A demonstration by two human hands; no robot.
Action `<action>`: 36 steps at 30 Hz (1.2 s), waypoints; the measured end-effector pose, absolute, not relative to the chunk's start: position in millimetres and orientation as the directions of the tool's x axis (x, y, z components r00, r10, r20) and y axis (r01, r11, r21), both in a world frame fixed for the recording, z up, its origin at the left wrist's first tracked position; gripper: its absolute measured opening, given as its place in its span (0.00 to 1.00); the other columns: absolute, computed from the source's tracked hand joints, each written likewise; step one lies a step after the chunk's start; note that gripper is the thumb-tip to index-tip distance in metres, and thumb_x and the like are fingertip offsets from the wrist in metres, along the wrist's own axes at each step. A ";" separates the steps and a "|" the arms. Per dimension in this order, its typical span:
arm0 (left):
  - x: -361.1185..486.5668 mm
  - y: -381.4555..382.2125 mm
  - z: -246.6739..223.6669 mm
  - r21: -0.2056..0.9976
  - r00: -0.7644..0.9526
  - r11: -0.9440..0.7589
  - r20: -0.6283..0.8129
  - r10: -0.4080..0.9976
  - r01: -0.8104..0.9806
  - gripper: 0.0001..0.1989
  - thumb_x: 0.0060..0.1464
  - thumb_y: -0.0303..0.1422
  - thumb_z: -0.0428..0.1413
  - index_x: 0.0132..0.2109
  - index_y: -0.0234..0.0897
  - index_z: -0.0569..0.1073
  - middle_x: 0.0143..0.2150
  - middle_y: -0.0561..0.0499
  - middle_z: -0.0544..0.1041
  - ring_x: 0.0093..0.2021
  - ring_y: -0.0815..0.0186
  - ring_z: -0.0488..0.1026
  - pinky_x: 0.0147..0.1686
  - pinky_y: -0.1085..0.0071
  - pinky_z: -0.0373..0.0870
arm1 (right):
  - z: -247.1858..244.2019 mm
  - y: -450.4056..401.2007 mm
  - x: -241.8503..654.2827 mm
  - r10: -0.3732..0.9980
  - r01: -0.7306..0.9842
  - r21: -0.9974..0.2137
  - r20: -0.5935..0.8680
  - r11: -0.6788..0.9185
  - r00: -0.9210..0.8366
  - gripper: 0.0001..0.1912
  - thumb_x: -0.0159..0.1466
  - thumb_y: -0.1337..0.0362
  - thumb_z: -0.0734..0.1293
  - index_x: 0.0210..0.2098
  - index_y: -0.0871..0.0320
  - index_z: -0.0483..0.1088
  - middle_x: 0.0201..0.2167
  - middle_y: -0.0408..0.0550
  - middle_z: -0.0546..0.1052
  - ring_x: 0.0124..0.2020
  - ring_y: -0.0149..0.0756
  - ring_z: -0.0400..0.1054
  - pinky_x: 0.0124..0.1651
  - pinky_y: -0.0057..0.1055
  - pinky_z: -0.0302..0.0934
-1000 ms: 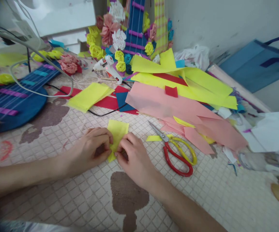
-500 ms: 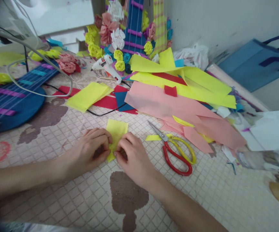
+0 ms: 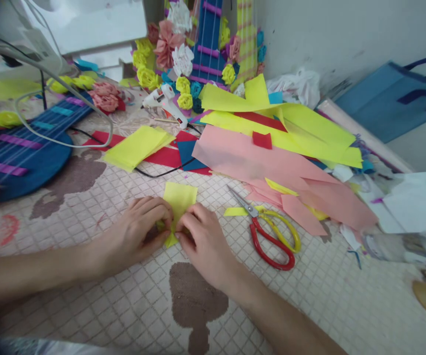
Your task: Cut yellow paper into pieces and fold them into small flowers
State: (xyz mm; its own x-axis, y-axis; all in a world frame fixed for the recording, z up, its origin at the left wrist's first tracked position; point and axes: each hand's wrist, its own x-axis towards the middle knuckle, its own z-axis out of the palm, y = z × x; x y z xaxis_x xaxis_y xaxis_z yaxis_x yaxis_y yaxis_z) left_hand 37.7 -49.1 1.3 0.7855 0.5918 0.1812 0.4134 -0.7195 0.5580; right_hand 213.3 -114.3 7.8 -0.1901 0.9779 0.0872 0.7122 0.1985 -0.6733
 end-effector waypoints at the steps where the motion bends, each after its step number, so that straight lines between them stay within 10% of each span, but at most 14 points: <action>1: 37.3 -49.0 1.1 0.556 0.788 -0.722 0.181 0.588 0.411 0.03 0.55 0.24 0.50 0.36 0.35 0.67 0.37 0.49 0.69 0.40 0.61 0.65 0.41 0.62 0.61 | 7.6 -114.5 213.3 0.977 0.713 -0.672 0.089 0.201 -0.192 0.09 0.59 0.76 0.63 0.32 0.56 0.64 0.37 0.45 0.66 0.40 0.35 0.62 0.44 0.36 0.59; 30: 24.0 -42.3 11.8 0.537 0.854 -0.747 0.089 0.512 0.391 0.17 0.44 0.34 0.64 0.40 0.37 0.67 0.44 0.49 0.69 0.47 0.58 0.65 0.47 0.58 0.60 | 17.3 -117.6 211.2 0.972 0.764 -0.618 0.002 0.186 -0.235 0.07 0.60 0.65 0.65 0.38 0.57 0.63 0.41 0.48 0.65 0.43 0.38 0.61 0.46 0.38 0.58; 36: 25.1 -34.7 12.3 0.608 0.854 -0.709 0.094 0.512 0.358 0.05 0.56 0.33 0.55 0.37 0.36 0.68 0.40 0.50 0.71 0.43 0.62 0.68 0.46 0.60 0.60 | 7.2 -116.5 202.3 0.980 0.828 -0.525 0.080 0.196 -0.182 0.08 0.58 0.63 0.67 0.33 0.57 0.62 0.36 0.48 0.64 0.41 0.40 0.61 0.42 0.39 0.58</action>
State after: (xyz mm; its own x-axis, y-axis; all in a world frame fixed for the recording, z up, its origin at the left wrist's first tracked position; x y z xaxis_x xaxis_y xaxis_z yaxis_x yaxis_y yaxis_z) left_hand 25.1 -34.7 12.3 0.8541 0.5115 0.0938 0.3575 -0.7086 0.6084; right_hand 202.3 -116.5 7.2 -0.1817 0.9801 0.0799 0.8280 0.1963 -0.5253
